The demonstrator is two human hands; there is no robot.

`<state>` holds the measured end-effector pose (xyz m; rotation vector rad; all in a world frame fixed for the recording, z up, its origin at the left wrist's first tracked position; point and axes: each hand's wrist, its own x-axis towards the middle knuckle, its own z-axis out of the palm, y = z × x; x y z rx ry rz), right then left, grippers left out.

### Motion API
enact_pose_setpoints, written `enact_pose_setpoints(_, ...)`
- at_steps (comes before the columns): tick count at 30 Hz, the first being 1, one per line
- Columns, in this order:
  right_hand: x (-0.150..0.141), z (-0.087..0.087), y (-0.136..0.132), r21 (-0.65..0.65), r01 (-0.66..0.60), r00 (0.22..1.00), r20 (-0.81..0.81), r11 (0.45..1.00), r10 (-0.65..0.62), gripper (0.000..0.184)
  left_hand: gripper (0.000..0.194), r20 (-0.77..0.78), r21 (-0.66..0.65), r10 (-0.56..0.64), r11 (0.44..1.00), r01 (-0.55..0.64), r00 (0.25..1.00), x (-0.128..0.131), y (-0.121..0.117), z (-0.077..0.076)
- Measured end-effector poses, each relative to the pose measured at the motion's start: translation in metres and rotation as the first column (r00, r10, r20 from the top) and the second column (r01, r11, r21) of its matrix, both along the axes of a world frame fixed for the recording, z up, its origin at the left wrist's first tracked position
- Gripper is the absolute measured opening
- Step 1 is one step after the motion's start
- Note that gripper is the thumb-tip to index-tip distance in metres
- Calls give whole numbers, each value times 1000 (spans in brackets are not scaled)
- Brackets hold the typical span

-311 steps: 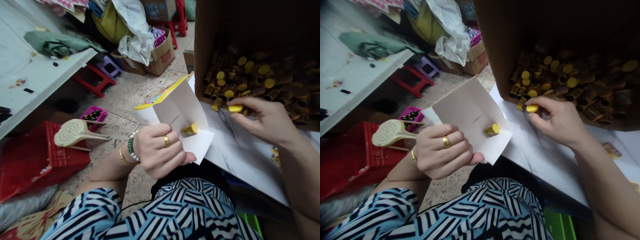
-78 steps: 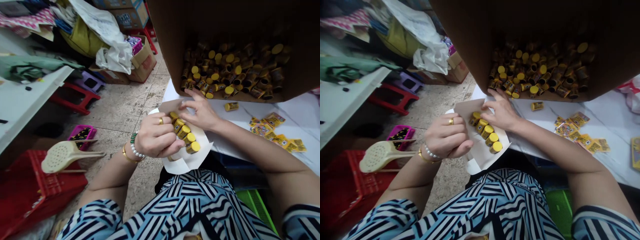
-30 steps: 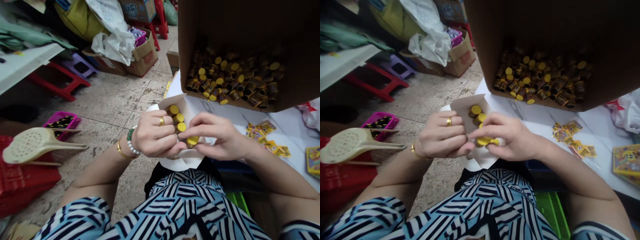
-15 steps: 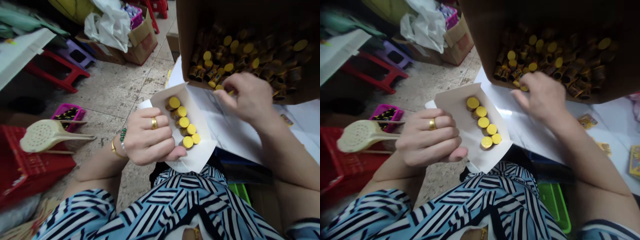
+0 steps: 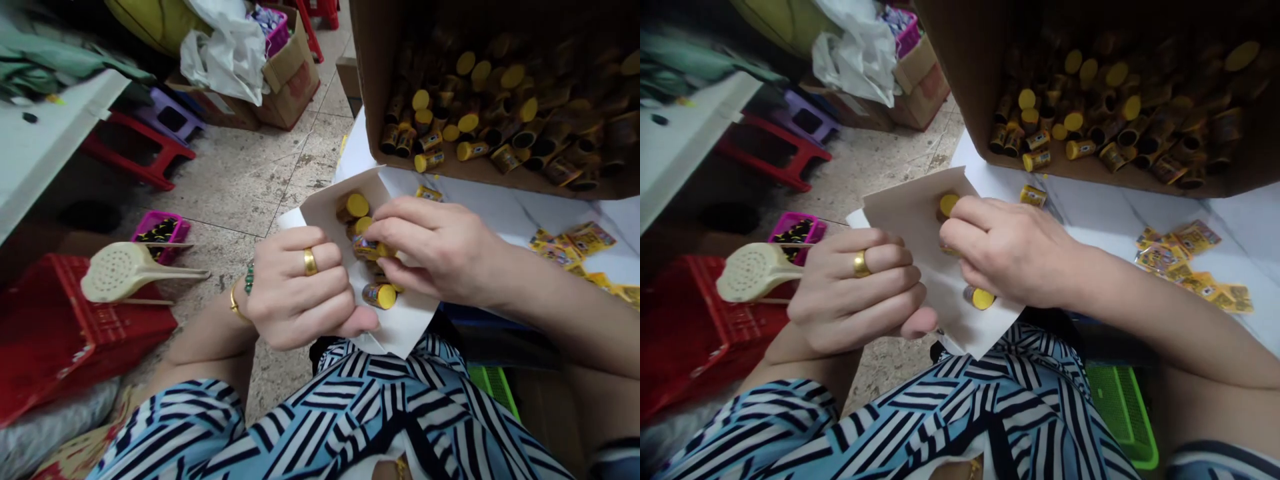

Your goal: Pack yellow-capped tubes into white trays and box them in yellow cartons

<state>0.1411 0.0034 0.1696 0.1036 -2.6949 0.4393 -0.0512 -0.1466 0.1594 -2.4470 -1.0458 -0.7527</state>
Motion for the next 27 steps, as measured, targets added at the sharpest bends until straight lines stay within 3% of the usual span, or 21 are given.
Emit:
enact_pose_setpoints(3, -1, -8, -1, -19, 39, 998, -53, 999, -40, 21, 46, -5, 3, -5, 1000, 5, 1000, 1, -3, 1)
enact_pose_setpoints(6, -2, -20, -10, -82, -55, 996, -67, 995, 50, 24, 48, -17, 4, 29, 1000, -28, 999, 2, -6, 3)
enact_pose_setpoints(10, -6, -30, -30, 27, -103, 984, 151, 994, 98, 20, 48, -59, -34, 46, 998, -48, 997, 5, -7, 6)
enact_pose_setpoints(12, -7, -30, -24, -35, -106, 981, 159, 994, 111, 22, 47, -67, -35, 18, 999, -20, 998, 5, -4, 5)
enact_pose_setpoints(13, -7, -29, -15, -85, -77, 991, 103, 993, 85, 24, 47, -57, -16, -3, 1000, 2, 998, 4, -3, 4)
enact_pose_setpoints(15, -7, -29, 16, -115, 120, 991, -41, 986, -126, 27, 47, -26, 24, -20, 999, 21, 999, 1, -1, 1)
enact_pose_setpoints(17, -11, -36, 52, -20, 428, 900, -76, 904, -428, 27, 47, 4, 40, -17, 999, 17, 1000, -2, 1, -2)
enact_pose_setpoints(18, -14, -42, 69, 69, 512, 859, -15, 856, -512, 26, 47, 17, 36, -9, 999, 8, 1000, -3, 1, -3)
enact_pose_setpoints(21, -26, -64, 102, 255, 513, 786, 243, 819, -568, 33, 46, 44, 25, 1, 1000, -2, 999, -4, 1, -5)
enact_pose_setpoints(23, -31, -72, 112, 315, 511, 750, 290, 799, -594, 33, 46, 62, 40, -12, 999, 10, 998, -5, 2, -7)
enact_pose_setpoints(27, -31, -64, 123, 410, 490, 721, 306, 770, -622, 37, 47, 76, 67, -40, 997, 35, 996, -11, 5, -12)
